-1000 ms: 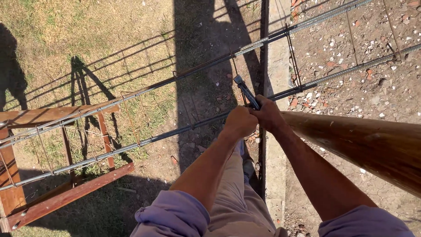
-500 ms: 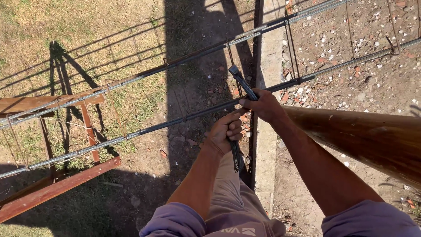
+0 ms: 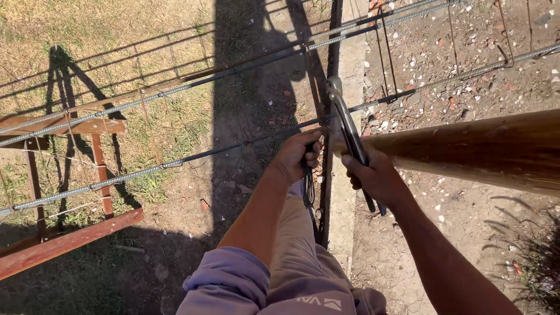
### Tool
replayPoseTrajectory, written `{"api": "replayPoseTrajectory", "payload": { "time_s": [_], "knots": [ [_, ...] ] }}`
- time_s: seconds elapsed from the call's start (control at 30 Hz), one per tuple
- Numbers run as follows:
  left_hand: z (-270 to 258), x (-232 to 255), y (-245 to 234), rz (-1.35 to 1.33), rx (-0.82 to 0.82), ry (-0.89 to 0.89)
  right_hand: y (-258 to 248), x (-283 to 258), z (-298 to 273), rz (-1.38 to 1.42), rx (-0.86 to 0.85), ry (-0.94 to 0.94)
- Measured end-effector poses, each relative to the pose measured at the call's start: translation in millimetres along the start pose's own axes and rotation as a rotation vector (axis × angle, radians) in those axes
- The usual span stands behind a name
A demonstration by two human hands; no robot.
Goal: The person uses a rebar tying tool to twist wire ties around the intersections of a steel rebar grid. They repeatedly wrap the wire and rotate the tool to secure the rebar mesh at multiple points along the structure.
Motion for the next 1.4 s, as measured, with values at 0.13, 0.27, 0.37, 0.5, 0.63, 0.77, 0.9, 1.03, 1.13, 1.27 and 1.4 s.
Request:
{"api": "replayPoseTrajectory", "payload": {
  "time_s": [0.13,0.27,0.37,0.5,0.63,0.77,0.9,1.03,1.13,1.27,1.4],
  "knots": [
    [20.0,-1.2,-13.8,0.05,0.047,0.026,16.5,55.8,-53.5,0.2,-0.023,0.161],
    [16.8,-7.2,-16.1,0.07,0.057,0.047,26.2,50.7,-84.8,0.297,-0.112,0.266],
    [12.6,-6.2,-17.1,0.083,0.067,0.025,35.3,52.2,-84.3,0.361,-0.127,0.301],
    [14.6,-3.2,-11.0,0.055,0.047,-0.02,38.7,40.5,-74.9,0.364,-0.147,0.357],
    [13.3,-4.4,-17.5,0.034,0.052,-0.011,45.3,28.5,-73.5,0.405,-0.159,0.399],
    [6.1,2.7,-7.3,0.046,-0.018,-0.05,42.2,34.6,-72.8,0.468,-0.153,0.423],
    [4.6,0.8,-8.6,0.063,-0.019,-0.079,41.6,31.3,-72.5,0.493,-0.137,0.42],
    [16.2,-4.3,-16.9,0.076,0.004,-0.082,48.2,38.9,-62.7,0.503,-0.142,0.411],
    [13.2,-8.3,-14.3,0.088,0.028,-0.075,58.0,29.9,-64.5,0.536,-0.108,0.438],
    [3.7,0.6,-4.4,0.073,0.085,-0.044,68.0,15.6,-66.9,0.574,-0.028,0.479],
    [6.1,-1.7,-7.1,0.066,0.107,-0.041,81.2,32.6,-65.9,0.569,0.022,0.524]
  ]
}}
Point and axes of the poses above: each hand's wrist, its own z-axis towards the middle knuckle, its own y-axis out of the palm, x = y × z, the point moved 5 cm from there along z, towards the middle knuckle, and after that the axes turned 2 degrees about -z, right-handed, at the moved point
